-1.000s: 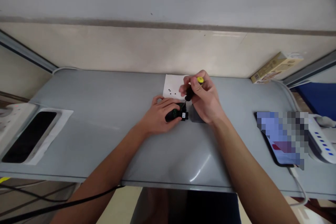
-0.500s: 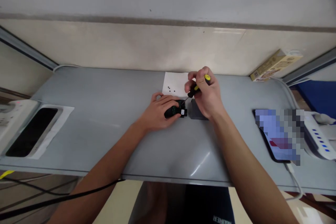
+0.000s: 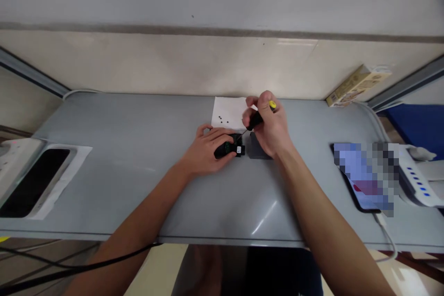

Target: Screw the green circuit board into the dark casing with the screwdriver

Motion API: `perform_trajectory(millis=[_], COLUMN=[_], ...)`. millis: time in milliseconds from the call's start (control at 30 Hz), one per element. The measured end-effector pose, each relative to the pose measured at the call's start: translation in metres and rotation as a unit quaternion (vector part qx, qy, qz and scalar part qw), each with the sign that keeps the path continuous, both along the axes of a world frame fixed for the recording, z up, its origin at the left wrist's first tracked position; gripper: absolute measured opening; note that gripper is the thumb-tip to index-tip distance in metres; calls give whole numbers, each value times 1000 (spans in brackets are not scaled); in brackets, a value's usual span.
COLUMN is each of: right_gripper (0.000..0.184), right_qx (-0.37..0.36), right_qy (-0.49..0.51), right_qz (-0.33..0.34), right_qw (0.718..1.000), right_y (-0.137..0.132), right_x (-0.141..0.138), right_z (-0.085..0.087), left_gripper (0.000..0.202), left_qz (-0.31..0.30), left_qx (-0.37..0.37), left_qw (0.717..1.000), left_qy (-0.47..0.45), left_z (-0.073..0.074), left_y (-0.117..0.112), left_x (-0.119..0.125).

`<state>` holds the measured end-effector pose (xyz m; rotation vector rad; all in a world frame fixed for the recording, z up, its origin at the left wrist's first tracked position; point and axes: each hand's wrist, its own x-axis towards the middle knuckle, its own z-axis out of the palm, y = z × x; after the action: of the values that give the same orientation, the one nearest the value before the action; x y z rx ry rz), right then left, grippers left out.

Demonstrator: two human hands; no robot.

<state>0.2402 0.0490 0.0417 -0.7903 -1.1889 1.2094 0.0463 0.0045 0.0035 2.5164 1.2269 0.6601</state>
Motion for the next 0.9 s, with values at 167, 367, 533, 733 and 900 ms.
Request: perform_trajectory(millis=[167,367,533,733,900], right_gripper=[53,46,51,55,49], right_qx=[-4,22,8,9,12], right_qy=[-7,-13,-6,-16,6], right_qz=[-3,53,43,35,52], right_qw=[1000,998,999,999,999], right_y=[-3,-8,-8,-9,-6], right_x=[-2,-3,-4,-7,-1], right_z=[5,11,4,11,9], left_gripper=[18,18,18,18,16], left_qz=[-2,2,-3,-6,-4], left_qx=[12,15,12,21,18], left_qw=[1000,1000,1000,1000,1000], left_qy=[-10,-6,0,-9,-9], left_z=[-2,-1,-2,-4,-2], left_y=[0,-1,0,2,0], left_x=[0,0,-2,-2,-1])
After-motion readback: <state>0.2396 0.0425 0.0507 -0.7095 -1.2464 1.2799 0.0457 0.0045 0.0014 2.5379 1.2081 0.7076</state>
